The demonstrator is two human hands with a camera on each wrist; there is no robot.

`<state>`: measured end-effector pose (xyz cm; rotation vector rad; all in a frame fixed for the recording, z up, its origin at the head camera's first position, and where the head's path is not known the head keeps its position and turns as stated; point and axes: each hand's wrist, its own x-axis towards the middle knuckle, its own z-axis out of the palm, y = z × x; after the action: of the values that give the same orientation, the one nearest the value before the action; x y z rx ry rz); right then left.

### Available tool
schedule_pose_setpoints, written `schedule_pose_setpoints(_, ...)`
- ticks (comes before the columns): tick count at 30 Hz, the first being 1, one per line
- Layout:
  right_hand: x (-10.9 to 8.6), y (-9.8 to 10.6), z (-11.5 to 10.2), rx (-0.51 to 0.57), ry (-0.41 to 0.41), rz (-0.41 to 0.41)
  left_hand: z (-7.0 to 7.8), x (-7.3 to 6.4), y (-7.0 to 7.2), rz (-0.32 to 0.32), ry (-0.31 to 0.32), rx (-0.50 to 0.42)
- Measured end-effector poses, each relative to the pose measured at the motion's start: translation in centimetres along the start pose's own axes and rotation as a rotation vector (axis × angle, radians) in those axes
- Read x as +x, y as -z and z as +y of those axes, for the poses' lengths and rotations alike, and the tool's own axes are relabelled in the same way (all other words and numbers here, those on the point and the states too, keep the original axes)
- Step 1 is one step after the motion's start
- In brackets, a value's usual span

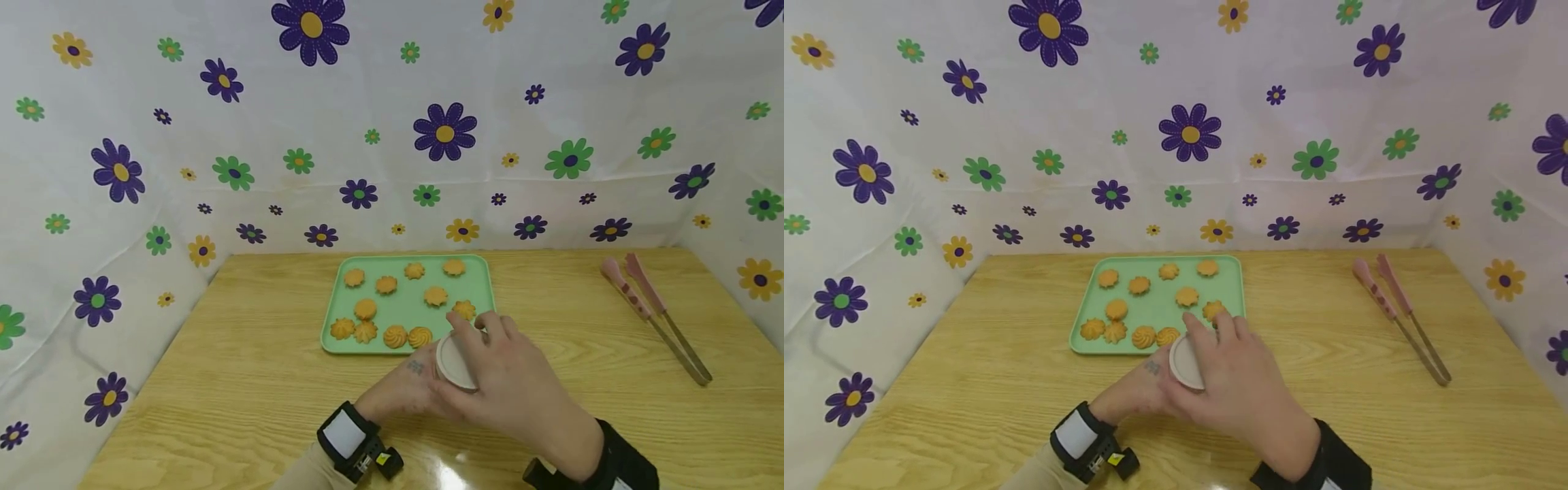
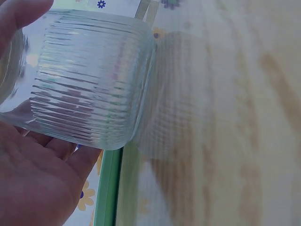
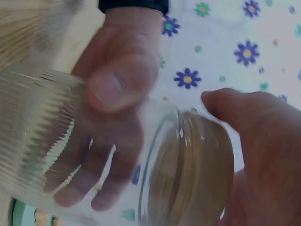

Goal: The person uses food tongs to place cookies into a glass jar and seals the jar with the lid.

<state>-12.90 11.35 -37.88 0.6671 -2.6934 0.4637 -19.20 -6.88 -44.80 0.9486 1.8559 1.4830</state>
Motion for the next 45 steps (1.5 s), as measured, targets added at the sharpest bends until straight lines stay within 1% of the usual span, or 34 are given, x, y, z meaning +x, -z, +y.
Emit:
schedule_pose_setpoints(2,-0.2,-0.5,-0.4,-0.087,-0.032,0.045,0.0,0.0,-0.1,0.018,-0.009,0.103)
schedule_pose_setpoints(3,-0.3,-0.7,-0.6,-0.115,-0.044,0.061,0.1,0.0,-0.1,0.054,-0.020,0.233)
schedule_pose_setpoints(5,-0.4,-1.0,-0.7,-0.153,-0.056,0.092,0.1,0.1,-0.3,0.061,-0.015,0.255)
schedule_pose_setpoints(6,-0.4,-1.1,-0.6,-0.159,-0.055,0.099,0.1,0.1,-0.3,0.064,-0.013,0.252)
schedule_pose_setpoints(9,-0.5,-1.3,-0.4,-0.161,-0.042,0.093,0.0,0.2,-0.4,0.047,-0.014,0.203)
schedule_pose_setpoints(13,-0.4,-1.4,0.2,-0.156,0.006,0.086,-0.2,0.2,-0.4,0.026,-0.026,0.159)
schedule_pose_setpoints(19,-0.2,-1.5,1.0,-0.132,0.098,0.094,-0.4,0.1,-0.4,0.045,-0.030,0.187)
schedule_pose_setpoints(23,-0.1,-1.5,1.4,-0.098,0.154,0.086,-0.3,-0.1,-0.3,0.057,-0.013,0.165)
schedule_pose_setpoints(28,0.5,-1.4,1.8,-0.098,0.235,0.095,0.0,-0.1,0.0,0.086,0.003,0.150)
schedule_pose_setpoints(31,0.7,-1.4,2.0,-0.090,0.270,0.099,0.0,0.1,0.1,0.055,-0.004,0.119)
schedule_pose_setpoints(32,0.7,-1.5,2.1,-0.083,0.280,0.102,0.0,0.2,0.1,0.041,-0.012,0.101)
schedule_pose_setpoints(34,0.9,-1.6,2.3,-0.062,0.300,0.111,0.0,0.3,0.1,0.024,-0.035,0.099)
schedule_pose_setpoints(37,1.0,-1.8,2.8,-0.019,0.335,0.119,0.0,0.4,0.1,0.021,-0.052,0.095)
schedule_pose_setpoints(42,1.4,-2.3,3.8,0.043,0.423,0.138,-0.1,0.1,0.0,0.046,-0.001,0.058)
schedule_pose_setpoints(44,1.5,-2.4,4.2,0.055,0.468,0.146,-0.1,0.1,0.0,0.038,0.008,0.019)
schedule_pose_setpoints(45,1.6,-2.4,4.3,0.060,0.489,0.147,-0.2,0.0,0.1,0.042,0.010,0.013)
